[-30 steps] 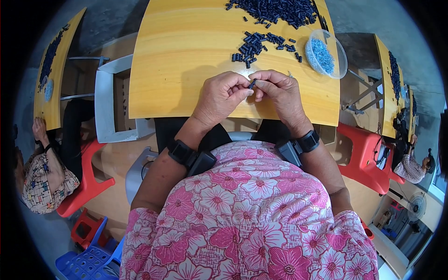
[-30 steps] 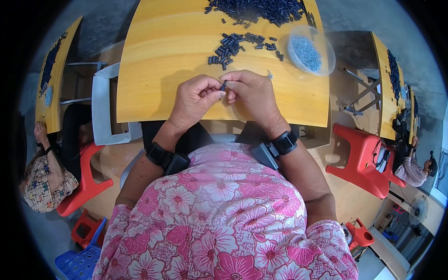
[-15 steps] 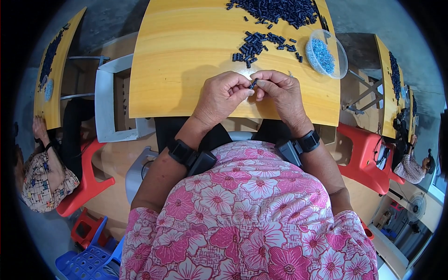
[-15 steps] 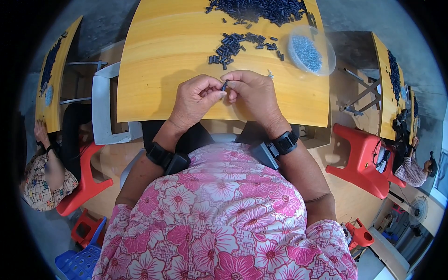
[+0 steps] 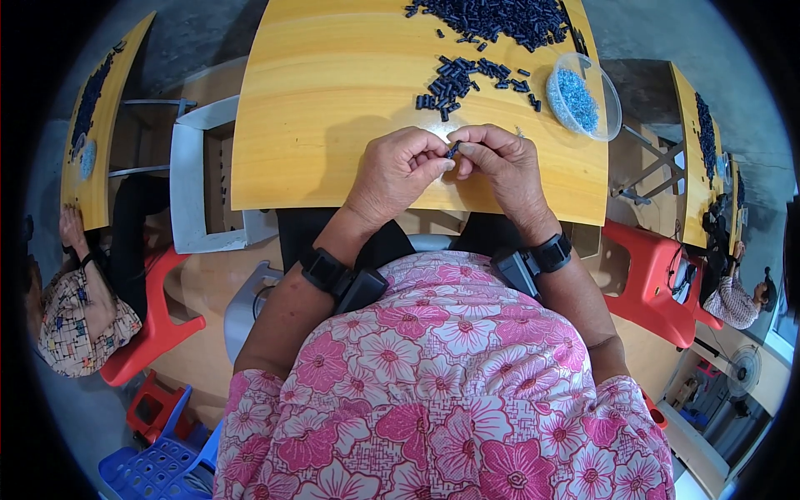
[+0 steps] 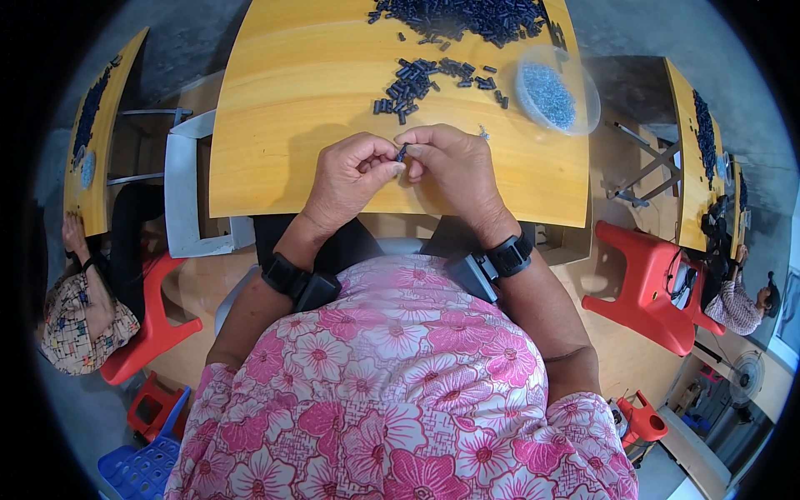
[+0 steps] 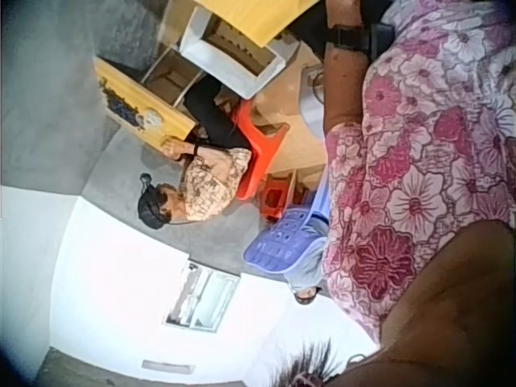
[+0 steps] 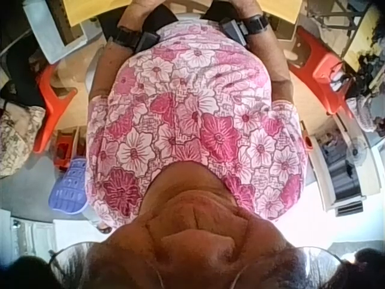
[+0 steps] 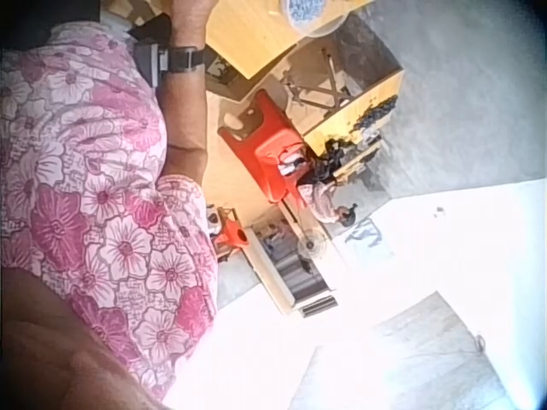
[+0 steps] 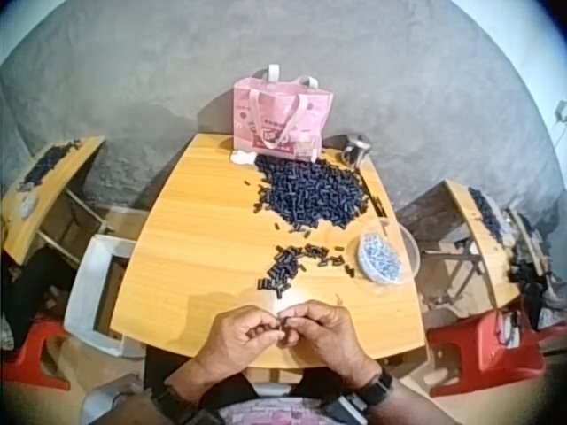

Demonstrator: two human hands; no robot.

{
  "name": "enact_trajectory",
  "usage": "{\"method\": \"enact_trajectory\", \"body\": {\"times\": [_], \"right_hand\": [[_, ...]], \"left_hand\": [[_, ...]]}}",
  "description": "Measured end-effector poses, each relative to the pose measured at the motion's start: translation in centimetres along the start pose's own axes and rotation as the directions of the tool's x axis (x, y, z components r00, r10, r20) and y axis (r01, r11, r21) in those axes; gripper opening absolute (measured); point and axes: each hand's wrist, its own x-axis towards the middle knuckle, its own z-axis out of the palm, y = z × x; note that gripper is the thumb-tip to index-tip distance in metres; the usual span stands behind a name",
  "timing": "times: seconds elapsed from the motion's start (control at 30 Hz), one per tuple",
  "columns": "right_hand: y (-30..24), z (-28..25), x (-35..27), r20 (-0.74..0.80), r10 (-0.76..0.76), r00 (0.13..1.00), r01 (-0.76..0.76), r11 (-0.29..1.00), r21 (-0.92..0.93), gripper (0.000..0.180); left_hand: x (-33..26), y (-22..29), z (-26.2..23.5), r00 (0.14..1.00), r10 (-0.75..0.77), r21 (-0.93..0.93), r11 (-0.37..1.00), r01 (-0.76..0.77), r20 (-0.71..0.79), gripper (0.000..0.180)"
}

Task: Manually assembling small black and blue plastic components into finished units at a workbench.

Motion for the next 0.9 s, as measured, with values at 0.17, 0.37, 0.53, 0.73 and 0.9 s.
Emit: {"method": "enact_trajectory", "body": {"times": [0.17, 0.37, 0.53, 0.73, 0.9], "right_hand": [[0.03, 0.10, 0.07, -0.006, -0.047, 0.999, 0.047, 0.997, -0.065, 0.017], [0.36, 0.05, 0.23, -0.021, -0.087, 0.996, 0.085, 0.991, -0.104, 0.016], [-0.17, 0.25, 0.10, -0.033, -0.022, 0.999, 0.021, 0.999, -0.035, 0.015], [-0.13, 0.24, 0.14, -0.028, -0.019, 0.999, 0.019, 1.000, -0.010, 0.015], [-0.16, 0.06, 0.20, -0.013, -0.050, 0.999, 0.049, 0.996, -0.075, 0.016]], "left_hand": [[0.01, 0.18, -0.14, 1.000, 0.003, 0.016, 1.000, -0.003, 0.002, 0.009], [0.08, 0.22, -0.18, 1.000, -0.007, 0.037, 0.999, 0.007, 0.007, 0.009], [0.08, 0.16, -0.17, 1.000, -0.012, 0.026, 1.000, 0.012, 0.002, 0.010], [0.05, 0.18, -0.13, 1.000, -0.021, 0.017, 1.000, 0.021, 0.007, 0.010], [0.09, 0.04, -0.08, 1.000, -0.020, 0.013, 1.000, 0.020, 0.010, 0.010]]}}
